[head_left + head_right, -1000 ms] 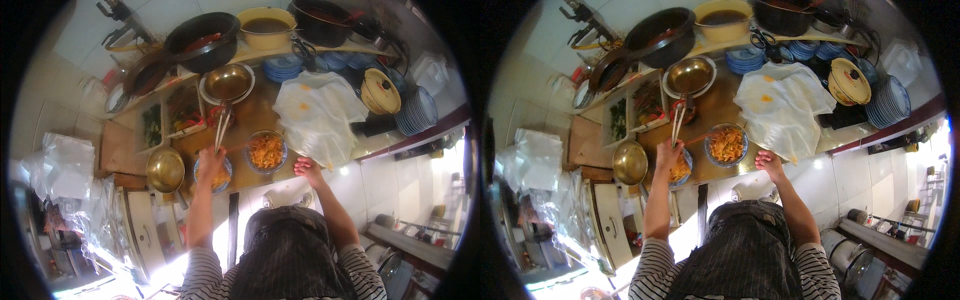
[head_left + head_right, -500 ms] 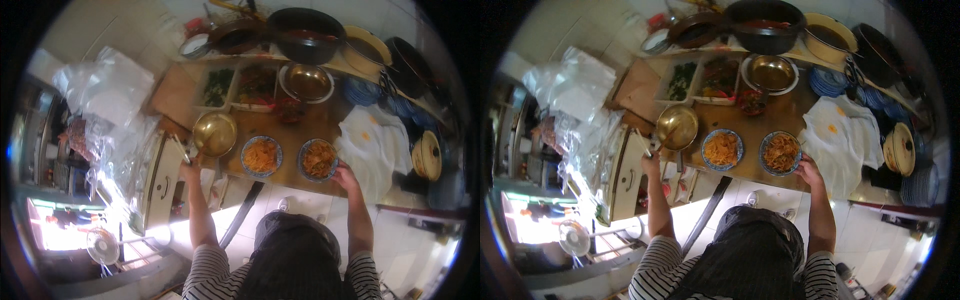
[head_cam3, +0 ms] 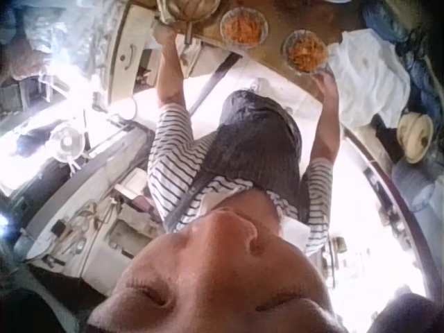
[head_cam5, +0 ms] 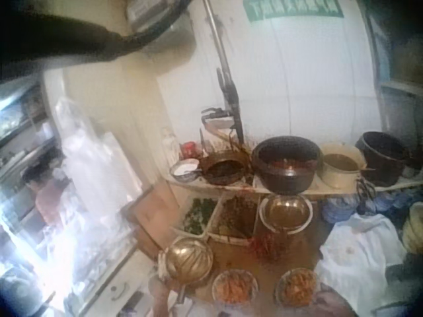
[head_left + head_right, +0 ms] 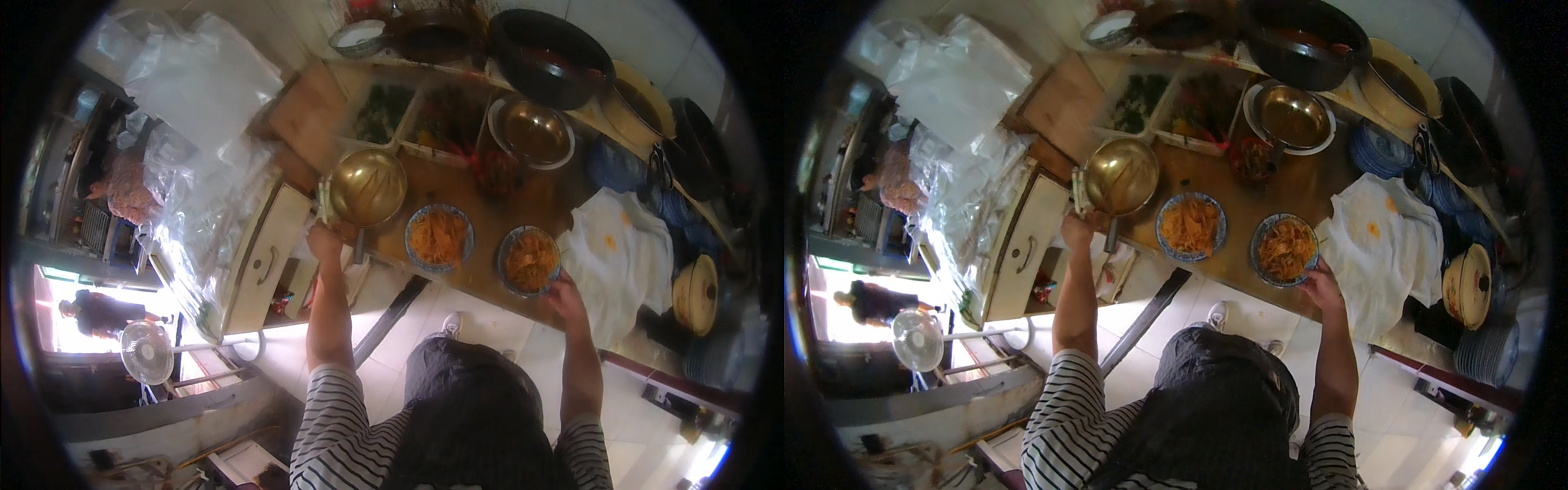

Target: The person prepares a noodle dish by adding shredded vegetables and a red sauce to a metal bowl. They mix the ingredients thoroughly with chopsticks and then transfer the mixture into two separate serving bowls.

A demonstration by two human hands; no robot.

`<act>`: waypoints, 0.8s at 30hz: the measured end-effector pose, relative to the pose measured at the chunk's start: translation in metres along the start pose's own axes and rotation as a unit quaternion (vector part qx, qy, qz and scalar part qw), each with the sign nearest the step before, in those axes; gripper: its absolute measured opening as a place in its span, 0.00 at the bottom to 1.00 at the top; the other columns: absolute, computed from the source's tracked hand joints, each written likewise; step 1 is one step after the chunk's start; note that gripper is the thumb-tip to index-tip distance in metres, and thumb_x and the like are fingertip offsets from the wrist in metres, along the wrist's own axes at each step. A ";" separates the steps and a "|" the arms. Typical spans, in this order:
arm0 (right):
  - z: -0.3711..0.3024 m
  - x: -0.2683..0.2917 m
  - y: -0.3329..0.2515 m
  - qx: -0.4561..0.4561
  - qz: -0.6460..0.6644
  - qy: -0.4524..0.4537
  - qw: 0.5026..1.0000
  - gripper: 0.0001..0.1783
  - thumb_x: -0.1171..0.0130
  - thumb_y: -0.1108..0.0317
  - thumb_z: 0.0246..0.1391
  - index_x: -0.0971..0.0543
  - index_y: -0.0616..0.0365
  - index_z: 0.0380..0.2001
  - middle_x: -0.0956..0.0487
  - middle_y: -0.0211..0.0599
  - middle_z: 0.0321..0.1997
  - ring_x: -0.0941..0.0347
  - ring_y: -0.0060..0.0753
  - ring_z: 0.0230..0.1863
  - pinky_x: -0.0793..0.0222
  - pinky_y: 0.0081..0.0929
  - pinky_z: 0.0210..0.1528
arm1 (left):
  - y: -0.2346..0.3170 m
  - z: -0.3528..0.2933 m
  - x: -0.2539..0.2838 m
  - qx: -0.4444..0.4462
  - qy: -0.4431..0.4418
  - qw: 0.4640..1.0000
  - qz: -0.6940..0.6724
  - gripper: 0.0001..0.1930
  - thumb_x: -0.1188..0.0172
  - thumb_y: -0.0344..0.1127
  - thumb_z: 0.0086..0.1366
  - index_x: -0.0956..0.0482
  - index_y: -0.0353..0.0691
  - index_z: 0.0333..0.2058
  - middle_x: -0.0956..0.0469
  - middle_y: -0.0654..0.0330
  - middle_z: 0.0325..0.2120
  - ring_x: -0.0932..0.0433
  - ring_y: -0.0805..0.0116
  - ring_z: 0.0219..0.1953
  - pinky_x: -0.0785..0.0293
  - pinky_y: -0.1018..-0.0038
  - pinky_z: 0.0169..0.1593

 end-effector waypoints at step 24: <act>0.003 0.015 0.017 0.019 -0.042 0.032 0.998 0.36 0.52 0.84 0.46 0.42 0.52 0.60 0.37 0.43 0.60 0.37 0.45 0.57 0.31 0.43 0.51 | 0.140 -0.227 -0.033 0.386 -0.213 0.666 -0.601 0.20 0.42 0.38 0.59 0.34 0.39 0.47 0.27 0.61 0.22 0.30 0.74 0.21 0.37 0.75 0.21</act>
Point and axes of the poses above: each hand's wrist, its own z-axis towards the middle knuckle, its own x-axis out of the back of the hand, y = z × x, the point moved 2 cm from there along z, towards the middle knuckle
